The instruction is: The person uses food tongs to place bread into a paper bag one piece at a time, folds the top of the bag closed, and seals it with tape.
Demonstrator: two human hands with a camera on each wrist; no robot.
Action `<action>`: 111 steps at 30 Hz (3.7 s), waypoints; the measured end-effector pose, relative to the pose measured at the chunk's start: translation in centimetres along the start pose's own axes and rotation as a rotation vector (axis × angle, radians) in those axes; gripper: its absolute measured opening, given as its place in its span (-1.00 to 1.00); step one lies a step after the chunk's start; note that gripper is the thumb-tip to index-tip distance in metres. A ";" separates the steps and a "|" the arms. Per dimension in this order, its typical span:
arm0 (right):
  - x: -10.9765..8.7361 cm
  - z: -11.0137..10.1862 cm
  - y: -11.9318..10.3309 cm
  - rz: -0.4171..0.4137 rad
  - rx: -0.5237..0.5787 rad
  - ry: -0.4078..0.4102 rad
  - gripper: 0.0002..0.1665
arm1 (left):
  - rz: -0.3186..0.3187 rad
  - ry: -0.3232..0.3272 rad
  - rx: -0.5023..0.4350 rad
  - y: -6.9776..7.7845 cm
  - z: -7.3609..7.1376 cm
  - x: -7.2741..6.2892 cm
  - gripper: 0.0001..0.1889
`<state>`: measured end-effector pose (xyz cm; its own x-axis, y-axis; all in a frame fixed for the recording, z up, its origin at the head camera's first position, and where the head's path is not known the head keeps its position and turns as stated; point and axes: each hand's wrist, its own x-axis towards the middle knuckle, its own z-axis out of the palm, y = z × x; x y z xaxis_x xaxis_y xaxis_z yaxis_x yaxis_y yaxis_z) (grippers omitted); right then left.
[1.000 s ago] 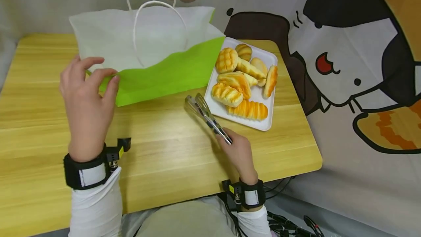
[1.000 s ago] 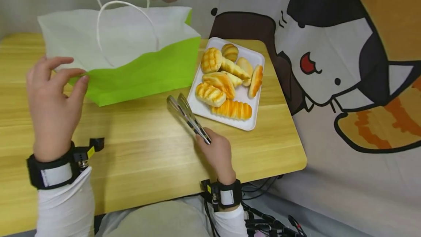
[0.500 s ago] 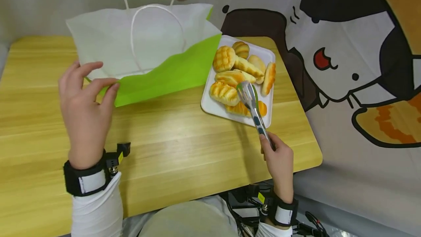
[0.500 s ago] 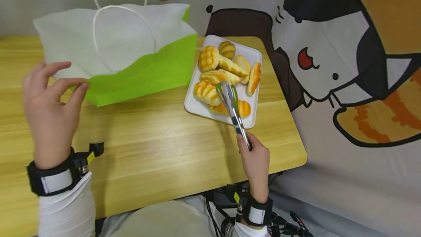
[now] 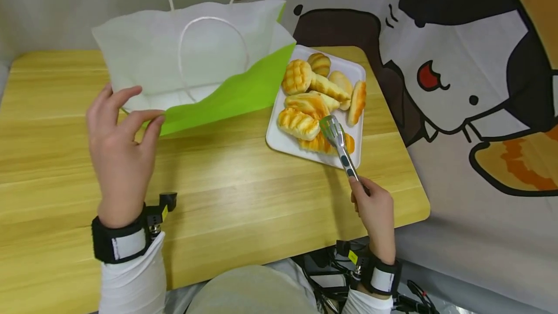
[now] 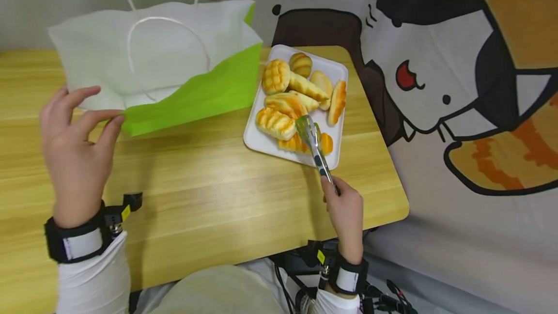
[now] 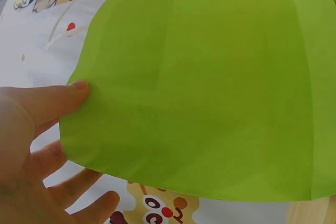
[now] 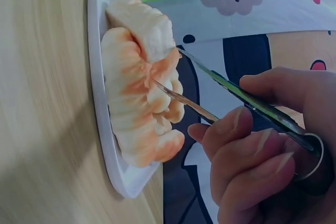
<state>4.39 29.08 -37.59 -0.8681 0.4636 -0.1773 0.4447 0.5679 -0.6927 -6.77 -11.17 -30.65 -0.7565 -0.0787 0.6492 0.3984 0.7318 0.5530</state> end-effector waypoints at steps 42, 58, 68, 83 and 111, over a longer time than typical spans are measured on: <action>-0.3 -0.1 -0.3 -0.040 0.206 -0.070 -0.59 | 0.061 -0.004 -0.042 1.3 -0.2 0.1 -0.95; -0.8 -3.5 -0.2 0.069 0.564 0.146 -0.53 | 0.089 -0.008 -0.048 0.1 0.0 -0.5 -0.93; 1.5 -5.8 -4.4 -0.254 0.729 0.222 -0.60 | 0.098 -0.004 -0.063 0.1 0.9 -0.7 -0.91; 3.6 -7.3 -11.3 -0.466 0.293 0.113 -0.71 | 0.113 -0.022 -0.066 0.3 2.2 -1.2 -0.89; 4.1 -4.5 -13.3 -0.649 -0.171 0.013 -0.55 | 0.152 -0.014 -0.063 0.4 1.8 -1.4 -0.89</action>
<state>-4.13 26.51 -25.92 -0.9690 -0.0007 0.2471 -0.1372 0.8334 -0.5354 -6.47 -9.56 -32.24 -0.6920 0.0400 0.7207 0.5406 0.6903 0.4808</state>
